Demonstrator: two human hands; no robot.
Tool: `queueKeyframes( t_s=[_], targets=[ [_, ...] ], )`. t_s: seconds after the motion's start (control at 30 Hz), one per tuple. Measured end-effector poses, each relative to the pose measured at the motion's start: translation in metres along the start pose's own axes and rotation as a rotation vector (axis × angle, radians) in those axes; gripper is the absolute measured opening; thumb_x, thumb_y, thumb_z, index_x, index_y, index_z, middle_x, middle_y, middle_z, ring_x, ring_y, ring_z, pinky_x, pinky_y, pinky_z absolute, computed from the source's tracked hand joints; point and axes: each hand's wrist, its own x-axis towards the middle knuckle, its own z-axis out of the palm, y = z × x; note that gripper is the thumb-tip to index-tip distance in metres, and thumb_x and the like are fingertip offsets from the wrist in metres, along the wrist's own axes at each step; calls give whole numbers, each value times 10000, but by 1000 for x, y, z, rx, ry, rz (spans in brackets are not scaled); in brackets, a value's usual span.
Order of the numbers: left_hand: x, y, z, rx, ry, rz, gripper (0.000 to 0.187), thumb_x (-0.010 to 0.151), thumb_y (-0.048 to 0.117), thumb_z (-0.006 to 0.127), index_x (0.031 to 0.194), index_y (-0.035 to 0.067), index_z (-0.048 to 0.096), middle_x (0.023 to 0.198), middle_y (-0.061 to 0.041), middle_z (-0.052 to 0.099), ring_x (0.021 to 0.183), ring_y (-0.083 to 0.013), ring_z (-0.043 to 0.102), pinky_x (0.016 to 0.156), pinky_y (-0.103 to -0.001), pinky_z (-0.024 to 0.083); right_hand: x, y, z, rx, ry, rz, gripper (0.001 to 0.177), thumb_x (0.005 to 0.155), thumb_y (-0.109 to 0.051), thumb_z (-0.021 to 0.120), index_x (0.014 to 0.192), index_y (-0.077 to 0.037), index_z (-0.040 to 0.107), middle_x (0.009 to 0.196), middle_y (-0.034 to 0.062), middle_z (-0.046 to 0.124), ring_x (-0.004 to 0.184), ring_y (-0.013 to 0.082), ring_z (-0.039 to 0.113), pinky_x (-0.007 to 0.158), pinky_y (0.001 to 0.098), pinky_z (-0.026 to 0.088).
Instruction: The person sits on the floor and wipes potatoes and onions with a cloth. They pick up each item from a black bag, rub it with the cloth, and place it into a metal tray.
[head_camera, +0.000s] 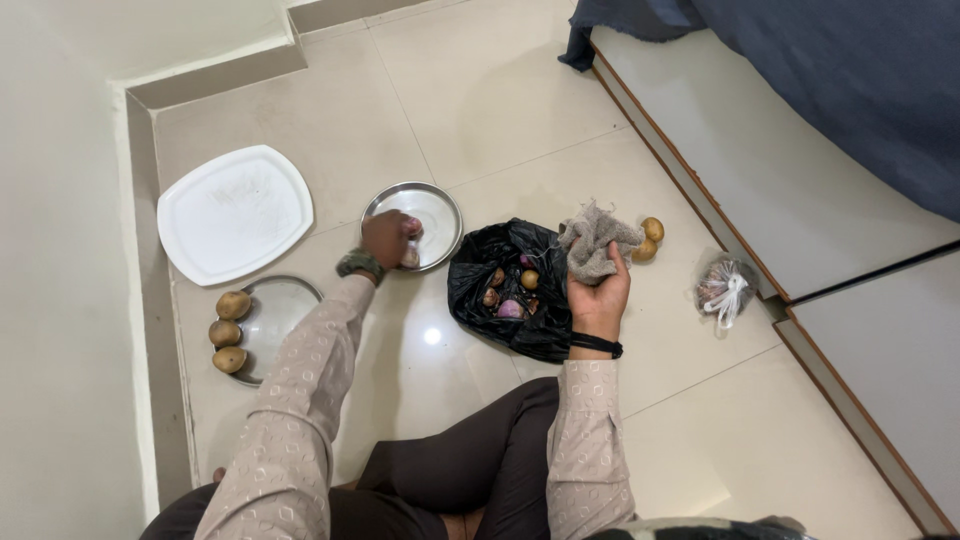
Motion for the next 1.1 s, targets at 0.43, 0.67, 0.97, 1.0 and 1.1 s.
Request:
queueKeyframes(
  t_s=[0.43, 0.67, 0.97, 1.0, 1.1],
  targets=[
    [-59, 148, 44, -117, -229, 359, 433, 936, 270, 647, 1336, 128, 560, 1169, -121, 646, 1009, -352, 642, 823, -506, 514, 6, 0, -3, 41, -12, 23, 419, 976, -125, 628, 1372, -10, 549, 1359, 169, 622, 1259, 346, 614, 1065, 504, 539],
    [-79, 136, 49, -27, -231, 260, 656, 767, 376, 760, 1345, 150, 546, 1155, -112, 650, 1018, -328, 654, 832, -486, 523, 3, 4, 1, 33, -47, 30, 419, 987, -127, 618, 1381, -10, 538, 1366, 170, 614, 1266, 346, 608, 1066, 498, 535],
    [-67, 146, 55, -78, -198, 132, 388, 869, 394, 723, 1137, 119, 667, 1057, -119, 730, 990, -332, 704, 832, -482, 560, -2, 6, 5, -2, 14, 3, 429, 990, -140, 603, 1384, 6, 520, 1360, 191, 608, 1264, 347, 609, 1060, 497, 547],
    [-68, 147, 51, -116, -245, 85, 391, 871, 400, 731, 1134, 117, 669, 1049, -125, 736, 977, -334, 706, 830, -476, 557, -2, 6, 5, 0, 5, 8, 428, 990, -139, 603, 1384, 4, 520, 1361, 187, 608, 1263, 345, 609, 1059, 497, 547],
    [-70, 145, 37, -300, -306, -47, 404, 854, 399, 758, 1118, 102, 686, 1017, -133, 754, 924, -320, 712, 807, -450, 558, 0, 6, 6, 13, -7, 22, 427, 990, -135, 601, 1385, 5, 521, 1362, 186, 608, 1258, 346, 610, 1053, 495, 548]
  ],
)
